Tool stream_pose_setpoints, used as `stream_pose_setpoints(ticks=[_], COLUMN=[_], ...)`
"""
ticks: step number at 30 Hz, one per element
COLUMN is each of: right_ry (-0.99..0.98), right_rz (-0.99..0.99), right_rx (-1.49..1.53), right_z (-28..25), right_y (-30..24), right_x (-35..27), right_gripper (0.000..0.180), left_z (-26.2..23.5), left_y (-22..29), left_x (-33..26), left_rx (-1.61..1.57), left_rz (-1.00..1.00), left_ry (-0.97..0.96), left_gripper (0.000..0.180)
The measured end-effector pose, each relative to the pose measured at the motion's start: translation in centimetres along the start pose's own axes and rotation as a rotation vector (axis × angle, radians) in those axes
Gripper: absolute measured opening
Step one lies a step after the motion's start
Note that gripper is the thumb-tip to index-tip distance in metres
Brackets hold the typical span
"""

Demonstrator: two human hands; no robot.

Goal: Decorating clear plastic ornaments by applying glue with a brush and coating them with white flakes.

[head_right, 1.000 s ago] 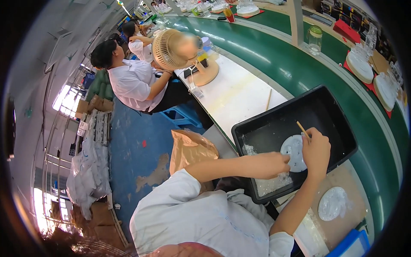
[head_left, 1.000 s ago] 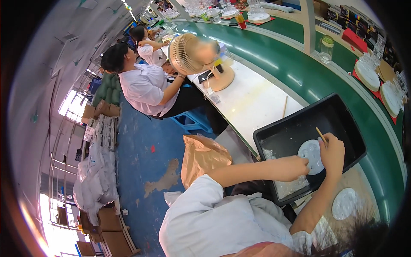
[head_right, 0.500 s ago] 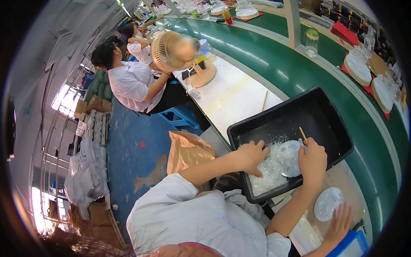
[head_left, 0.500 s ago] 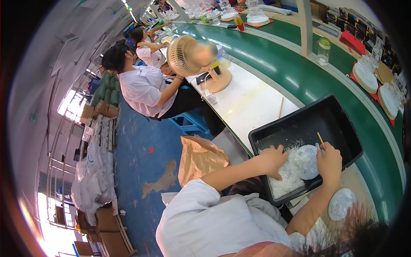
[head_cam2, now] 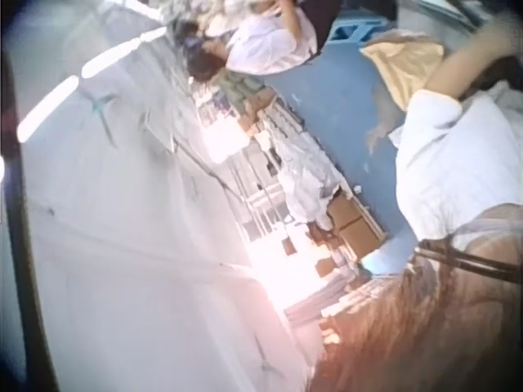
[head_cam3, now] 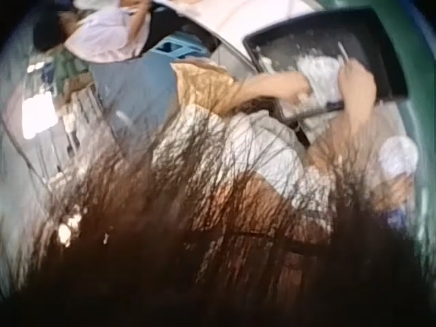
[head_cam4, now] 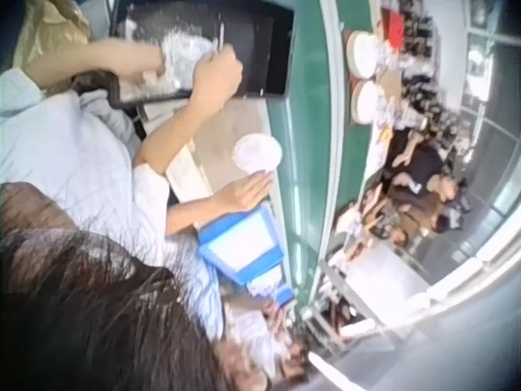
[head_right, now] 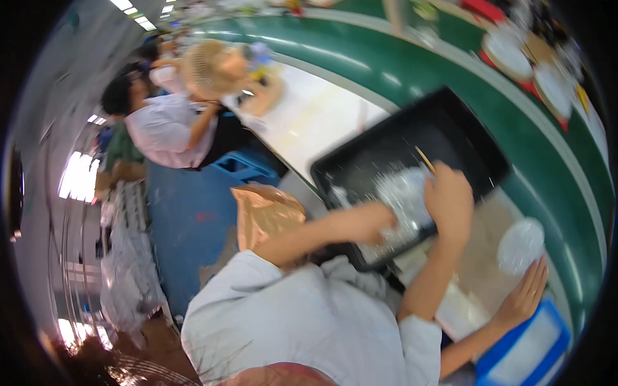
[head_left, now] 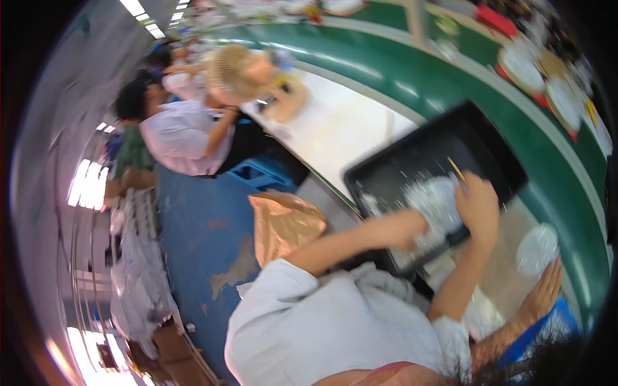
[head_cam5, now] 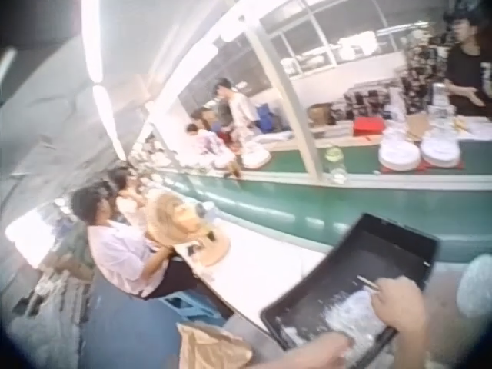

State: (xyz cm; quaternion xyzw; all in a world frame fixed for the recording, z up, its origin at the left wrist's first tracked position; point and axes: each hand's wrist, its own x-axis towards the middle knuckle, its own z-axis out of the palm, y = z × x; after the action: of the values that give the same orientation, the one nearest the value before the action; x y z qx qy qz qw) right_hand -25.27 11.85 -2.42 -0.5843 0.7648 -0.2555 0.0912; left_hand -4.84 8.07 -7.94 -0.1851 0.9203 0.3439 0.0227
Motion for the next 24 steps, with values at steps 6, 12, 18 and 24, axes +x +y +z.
stream_pose_setpoints(ticks=[6,12,18,24], right_ry=[-0.175,-0.133,-0.165,-0.154], right_rz=[0.155,0.156,0.099,0.227], right_rx=[0.066,0.096,0.079,-0.046], right_z=[-1.2,-1.8,-1.2,-0.3], right_y=[-1.2,-0.2,-0.5,-2.6], right_x=[1.0,-0.1,0.2,-0.6], right_gripper=[0.027,0.032,0.033,0.033], left_z=[-6.4,-6.0,-4.6,-4.2], left_y=[2.3,1.2,2.1,1.4], left_x=[0.4,0.1,-1.6,-1.4], left_rx=[-0.069,-0.068,0.183,0.043], left_rz=[0.036,0.041,-0.326,-0.331], left_ry=[0.320,0.367,-0.060,-0.164], left_gripper=[0.033,0.066,0.086,0.078])
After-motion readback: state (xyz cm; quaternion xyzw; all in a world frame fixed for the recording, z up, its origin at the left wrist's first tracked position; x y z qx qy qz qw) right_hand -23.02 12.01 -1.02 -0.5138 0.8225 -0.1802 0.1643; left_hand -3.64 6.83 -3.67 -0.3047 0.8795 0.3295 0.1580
